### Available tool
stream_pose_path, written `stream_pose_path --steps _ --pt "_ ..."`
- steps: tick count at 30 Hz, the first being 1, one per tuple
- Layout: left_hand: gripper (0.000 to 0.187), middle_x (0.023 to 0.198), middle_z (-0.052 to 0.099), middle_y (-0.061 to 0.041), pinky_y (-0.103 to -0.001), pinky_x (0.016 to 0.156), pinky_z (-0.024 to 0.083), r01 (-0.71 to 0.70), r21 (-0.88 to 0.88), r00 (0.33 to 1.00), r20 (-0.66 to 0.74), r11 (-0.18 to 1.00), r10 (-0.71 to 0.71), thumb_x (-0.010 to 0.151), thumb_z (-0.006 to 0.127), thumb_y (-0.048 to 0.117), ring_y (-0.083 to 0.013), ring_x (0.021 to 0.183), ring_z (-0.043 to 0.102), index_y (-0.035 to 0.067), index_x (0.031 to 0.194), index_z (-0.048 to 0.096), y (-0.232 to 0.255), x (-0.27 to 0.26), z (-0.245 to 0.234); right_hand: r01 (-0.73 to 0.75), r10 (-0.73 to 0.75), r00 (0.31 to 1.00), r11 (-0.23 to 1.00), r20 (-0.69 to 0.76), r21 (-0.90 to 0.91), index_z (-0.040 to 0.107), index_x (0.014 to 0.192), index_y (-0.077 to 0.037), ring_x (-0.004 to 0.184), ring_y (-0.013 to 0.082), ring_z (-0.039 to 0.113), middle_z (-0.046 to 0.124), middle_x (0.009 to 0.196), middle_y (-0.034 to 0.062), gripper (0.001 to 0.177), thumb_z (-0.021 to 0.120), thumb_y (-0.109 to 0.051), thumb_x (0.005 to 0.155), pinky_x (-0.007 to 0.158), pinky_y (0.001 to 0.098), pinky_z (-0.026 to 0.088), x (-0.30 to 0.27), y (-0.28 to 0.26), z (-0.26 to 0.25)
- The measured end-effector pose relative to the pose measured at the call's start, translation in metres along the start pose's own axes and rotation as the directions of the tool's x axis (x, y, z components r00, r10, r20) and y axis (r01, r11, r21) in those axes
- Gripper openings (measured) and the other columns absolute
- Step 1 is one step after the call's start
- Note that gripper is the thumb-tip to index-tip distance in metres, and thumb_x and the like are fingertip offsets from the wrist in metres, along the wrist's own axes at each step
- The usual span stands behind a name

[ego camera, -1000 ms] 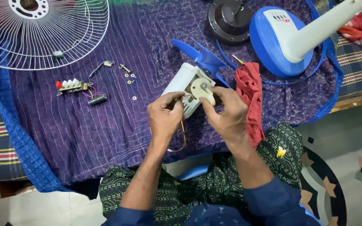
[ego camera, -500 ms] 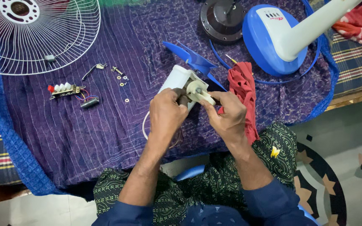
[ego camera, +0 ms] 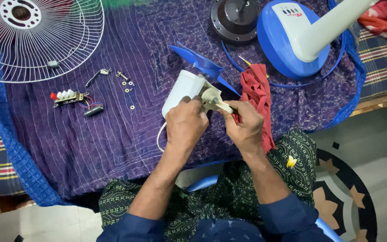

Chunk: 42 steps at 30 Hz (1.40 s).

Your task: The person cleans the fan motor housing with a red cloth, then manipulates internal wires and components. They reattach the blue fan blades to the motor and connect the motor assembly to the fan stand base.

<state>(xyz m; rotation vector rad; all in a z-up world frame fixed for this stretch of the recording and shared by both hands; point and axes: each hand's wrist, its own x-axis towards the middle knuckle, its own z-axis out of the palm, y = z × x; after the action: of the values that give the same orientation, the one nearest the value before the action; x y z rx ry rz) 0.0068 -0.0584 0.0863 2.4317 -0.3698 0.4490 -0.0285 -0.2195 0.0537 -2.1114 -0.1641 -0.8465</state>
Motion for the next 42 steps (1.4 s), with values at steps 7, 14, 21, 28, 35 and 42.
stream_pose_path --steps 7,14,21,28,35,42 --pt "0.011 0.084 0.068 -0.015 -0.048 0.066 0.056 -0.082 0.032 0.997 -0.008 0.996 0.083 0.081 0.071 0.01 -0.0373 0.071 0.07 0.007 0.092 0.072 -0.004 -0.007 0.003 0.03 -0.03 0.999 1.0 -0.011 -0.005 0.073 0.106 -0.002 0.075 0.0234 0.069 0.071 0.089 0.0116 0.02 0.082 -0.005 0.089 0.066 0.0342 0.053 -0.005 0.016 0.001" --pt "0.017 0.089 0.07 -0.016 -0.049 0.071 0.055 -0.022 -0.113 0.999 0.038 0.993 0.026 0.082 0.071 0.009 -0.0397 0.077 0.069 0.007 0.099 0.073 -0.002 -0.005 0.0 0.01 -0.013 0.998 0.998 0.058 0.063 0.073 0.106 -0.002 0.079 0.0248 0.071 0.072 0.092 0.0125 0.019 0.078 -0.003 0.087 0.069 0.0344 0.055 -0.007 0.03 -0.003" --pt "0.015 0.092 0.068 -0.021 -0.053 0.072 0.053 -0.052 -0.035 0.995 0.079 0.998 0.054 0.089 0.068 0.007 -0.0438 0.079 0.067 0.002 0.102 0.063 0.005 -0.01 0.008 -0.059 0.026 0.974 0.989 0.227 0.138 0.072 0.111 -0.003 0.08 0.0236 0.074 0.074 0.096 0.0136 0.027 0.073 0.002 0.085 0.067 0.0333 0.056 0.001 0.047 -0.009" --pt "0.017 0.09 0.068 -0.021 -0.05 0.068 0.055 -0.011 0.033 1.0 -0.003 0.999 0.011 0.087 0.069 0.006 -0.041 0.076 0.068 0.002 0.103 0.065 0.012 -0.019 0.015 -0.117 0.071 0.95 0.984 0.305 0.134 0.072 0.111 -0.004 0.075 0.0237 0.074 0.073 0.091 0.0135 0.027 0.073 0.002 0.085 0.063 0.0347 0.055 0.004 0.047 -0.012" --pt "0.015 0.085 0.073 -0.018 -0.044 0.066 0.058 0.076 -0.045 0.971 -0.224 0.996 -0.084 0.088 0.067 0.005 -0.0349 0.074 0.073 0.003 0.102 0.071 0.02 -0.034 0.031 -0.01 -0.048 0.933 0.987 0.357 0.159 0.071 0.111 -0.003 0.076 0.0246 0.073 0.071 0.09 0.0138 0.025 0.074 -0.001 0.087 0.063 0.034 0.055 0.014 0.052 -0.02" --pt "0.013 0.085 0.074 -0.018 -0.038 0.062 0.056 0.105 -0.174 0.919 -0.359 0.979 -0.162 0.093 0.068 0.006 -0.0304 0.071 0.074 0.0 0.104 0.072 0.026 -0.043 0.047 -0.123 0.047 0.922 0.977 0.384 0.176 0.072 0.11 -0.003 0.063 0.0187 0.066 0.07 0.082 0.011 0.025 0.077 -0.003 0.085 0.056 0.0317 0.05 0.009 0.058 -0.015"
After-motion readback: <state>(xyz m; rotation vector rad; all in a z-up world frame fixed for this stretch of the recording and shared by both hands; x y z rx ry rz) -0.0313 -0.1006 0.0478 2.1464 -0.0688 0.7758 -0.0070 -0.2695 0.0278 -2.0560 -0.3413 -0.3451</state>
